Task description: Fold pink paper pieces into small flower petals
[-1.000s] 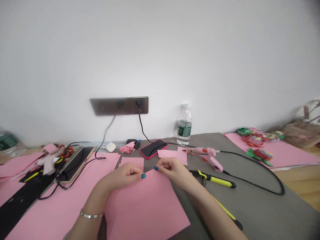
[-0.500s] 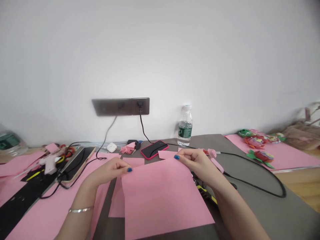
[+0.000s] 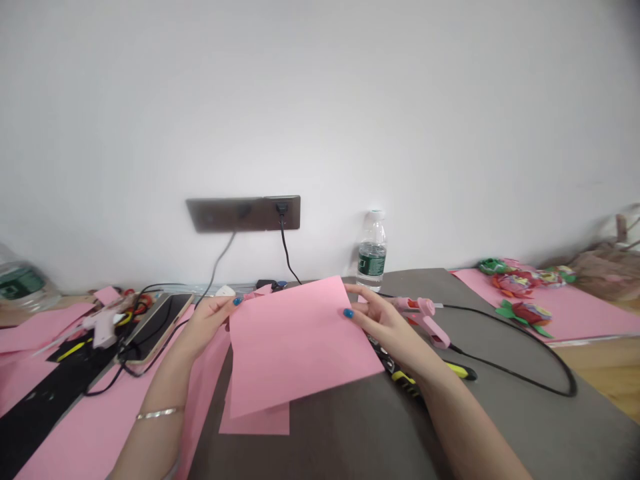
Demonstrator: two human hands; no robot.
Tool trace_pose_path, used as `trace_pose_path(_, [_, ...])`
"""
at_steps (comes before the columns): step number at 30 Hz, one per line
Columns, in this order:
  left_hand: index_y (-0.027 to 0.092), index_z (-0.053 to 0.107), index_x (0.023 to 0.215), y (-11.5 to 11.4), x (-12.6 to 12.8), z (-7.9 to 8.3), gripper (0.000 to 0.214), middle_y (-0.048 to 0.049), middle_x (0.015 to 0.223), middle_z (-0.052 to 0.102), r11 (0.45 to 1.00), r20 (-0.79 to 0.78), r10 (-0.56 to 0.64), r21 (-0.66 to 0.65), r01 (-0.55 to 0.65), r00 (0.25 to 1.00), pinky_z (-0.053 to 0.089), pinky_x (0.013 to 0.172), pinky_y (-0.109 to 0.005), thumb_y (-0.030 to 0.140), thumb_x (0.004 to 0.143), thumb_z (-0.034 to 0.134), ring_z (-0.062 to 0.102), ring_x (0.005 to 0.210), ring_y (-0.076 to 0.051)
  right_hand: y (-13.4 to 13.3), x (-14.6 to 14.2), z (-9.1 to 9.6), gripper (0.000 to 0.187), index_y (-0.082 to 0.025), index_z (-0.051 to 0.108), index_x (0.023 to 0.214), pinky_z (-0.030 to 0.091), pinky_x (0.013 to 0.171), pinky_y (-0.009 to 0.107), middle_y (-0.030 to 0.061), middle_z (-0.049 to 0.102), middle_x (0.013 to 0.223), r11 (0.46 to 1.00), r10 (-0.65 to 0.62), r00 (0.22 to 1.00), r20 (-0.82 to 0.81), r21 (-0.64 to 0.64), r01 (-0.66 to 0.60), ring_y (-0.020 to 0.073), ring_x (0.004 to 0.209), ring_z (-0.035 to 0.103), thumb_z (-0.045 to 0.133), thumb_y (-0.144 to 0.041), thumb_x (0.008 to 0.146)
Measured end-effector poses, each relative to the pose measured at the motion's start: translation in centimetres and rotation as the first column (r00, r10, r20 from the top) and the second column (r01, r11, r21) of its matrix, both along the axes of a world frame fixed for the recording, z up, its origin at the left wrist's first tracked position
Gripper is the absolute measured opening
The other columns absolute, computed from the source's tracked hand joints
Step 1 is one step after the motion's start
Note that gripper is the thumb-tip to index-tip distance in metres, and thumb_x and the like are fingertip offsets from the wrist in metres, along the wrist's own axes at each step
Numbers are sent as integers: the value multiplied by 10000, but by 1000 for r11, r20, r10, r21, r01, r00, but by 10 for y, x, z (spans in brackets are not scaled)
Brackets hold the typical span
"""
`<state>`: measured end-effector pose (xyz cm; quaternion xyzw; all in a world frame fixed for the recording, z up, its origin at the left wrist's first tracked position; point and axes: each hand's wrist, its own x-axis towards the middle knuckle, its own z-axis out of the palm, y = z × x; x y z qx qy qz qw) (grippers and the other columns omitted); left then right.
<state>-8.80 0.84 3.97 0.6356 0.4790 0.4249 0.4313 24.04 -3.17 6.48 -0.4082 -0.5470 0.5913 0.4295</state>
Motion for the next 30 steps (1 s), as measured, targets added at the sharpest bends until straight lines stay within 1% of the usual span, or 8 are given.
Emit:
trace_pose_path(4, [162,563,586,3,-1,-2,426,42,563,447,996,52,86,5,-86,995,330,536,-227,521,791,665,392,554,-115,6,-4,-14,436,-182,616,1027,489,588,254,32,735,816,990,43,998,43,-137,-37,190,711,697,747,-490,746])
trace_pose_path(7, [156,596,593,2,-1,2,425,29,568,508,991,104,135,4,-137,985,381,551,-236,535,765,683,443,557,-123,10,-6,-23,427,-168,611,936,467,533,228,46,736,766,986,41,995,93,-166,-25,173,657,703,769,-493,710])
trace_pose_path(11, [151,595,556,0,-1,5,457,37,530,505,981,162,188,9,-192,969,373,518,-226,565,701,724,428,511,-108,13,-9,-26,445,-189,515,744,506,581,231,64,731,800,983,-153,988,-23,-111,149,186,736,730,775,-546,686])
trace_pose_path(17, [159,584,523,4,-1,-4,404,52,495,477,935,213,318,89,-343,924,309,497,-219,483,664,779,397,506,-103,14,-29,-40,474,-213,494,842,541,587,264,-37,638,677,986,-151,986,-65,-82,146,159,637,697,782,-538,652])
trace_pose_path(20, [170,572,495,2,3,-3,431,51,473,481,916,232,349,119,-382,908,305,491,-233,515,675,759,392,490,-110,14,-40,-51,363,-220,456,828,448,464,238,-62,594,549,991,-136,990,49,-13,137,146,485,624,692,-471,716])
trace_pose_path(25, [192,554,377,-6,12,10,619,3,338,464,947,252,270,103,-303,929,404,529,-284,656,786,568,448,427,-147,9,-37,-48,122,-210,515,887,287,473,227,-98,424,509,962,-220,926,308,223,155,108,455,398,518,-261,776])
trace_pose_path(28, [191,618,391,-7,15,15,716,-27,284,455,977,295,155,95,-190,943,462,608,-320,706,847,418,488,411,-165,4,-29,-35,179,-212,547,964,246,503,240,-96,322,544,957,-184,937,298,271,102,117,492,332,483,-245,800])
trace_pose_path(30, [175,686,503,-6,17,14,650,-30,362,543,984,341,87,115,-134,936,450,568,-307,701,828,486,500,420,-157,1,-24,-24,194,-218,540,995,212,493,244,-102,264,535,974,-95,971,220,224,44,114,472,275,488,-278,818])
